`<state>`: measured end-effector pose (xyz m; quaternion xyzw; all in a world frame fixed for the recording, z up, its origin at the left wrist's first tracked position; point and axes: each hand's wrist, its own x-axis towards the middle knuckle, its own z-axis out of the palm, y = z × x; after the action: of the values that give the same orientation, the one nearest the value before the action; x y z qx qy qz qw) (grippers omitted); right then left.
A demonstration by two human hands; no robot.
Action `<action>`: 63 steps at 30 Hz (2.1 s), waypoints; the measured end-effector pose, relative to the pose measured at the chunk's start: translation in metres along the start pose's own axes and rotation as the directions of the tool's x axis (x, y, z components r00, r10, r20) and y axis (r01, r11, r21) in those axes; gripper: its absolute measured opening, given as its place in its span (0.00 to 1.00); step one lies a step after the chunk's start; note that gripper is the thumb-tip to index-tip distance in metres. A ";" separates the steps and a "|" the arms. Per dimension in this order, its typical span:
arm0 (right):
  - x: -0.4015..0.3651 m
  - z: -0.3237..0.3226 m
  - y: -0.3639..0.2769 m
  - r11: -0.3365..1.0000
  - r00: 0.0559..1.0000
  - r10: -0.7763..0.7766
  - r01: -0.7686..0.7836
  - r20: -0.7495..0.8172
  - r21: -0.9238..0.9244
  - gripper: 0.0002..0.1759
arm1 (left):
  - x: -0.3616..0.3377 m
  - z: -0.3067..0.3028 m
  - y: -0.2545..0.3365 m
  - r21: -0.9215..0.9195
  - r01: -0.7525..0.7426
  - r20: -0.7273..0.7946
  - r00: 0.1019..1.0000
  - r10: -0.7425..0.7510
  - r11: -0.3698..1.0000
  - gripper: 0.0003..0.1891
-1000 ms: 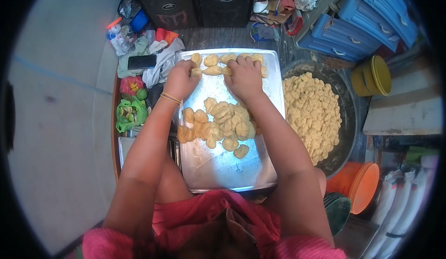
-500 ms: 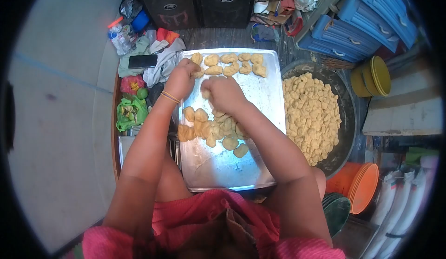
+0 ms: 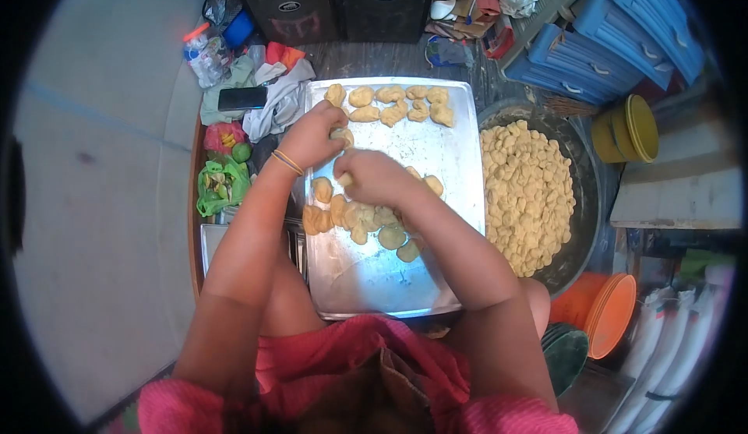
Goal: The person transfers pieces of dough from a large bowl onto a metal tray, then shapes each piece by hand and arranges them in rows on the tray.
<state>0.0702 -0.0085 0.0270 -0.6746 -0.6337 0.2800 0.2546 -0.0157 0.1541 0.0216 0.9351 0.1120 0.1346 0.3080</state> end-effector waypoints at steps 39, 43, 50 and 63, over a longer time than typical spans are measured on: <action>-0.028 -0.024 0.027 0.948 0.941 0.302 -0.313 -0.151 -0.059 0.17 | 0.007 0.037 0.024 0.281 -0.198 -0.075 0.971 0.227 0.939 0.13; -0.038 -0.069 0.044 0.891 0.807 0.452 -0.383 -0.380 0.246 0.14 | 0.004 0.039 0.034 0.213 -0.259 0.019 0.965 0.261 0.942 0.09; -0.045 -0.046 0.068 0.925 0.821 0.309 -0.376 -0.479 -0.047 0.15 | 0.005 0.053 0.039 0.383 -0.309 0.056 0.948 0.312 0.870 0.10; -0.049 -0.049 0.046 0.934 0.835 0.249 -0.342 -0.491 -0.107 0.13 | -0.004 0.035 0.048 0.240 -0.305 0.078 0.952 0.295 0.921 0.06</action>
<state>0.1355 -0.0599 0.0320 -0.8332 -0.4645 0.0827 0.2883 -0.0018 0.0965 0.0227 0.9750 -0.0227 0.1462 0.1659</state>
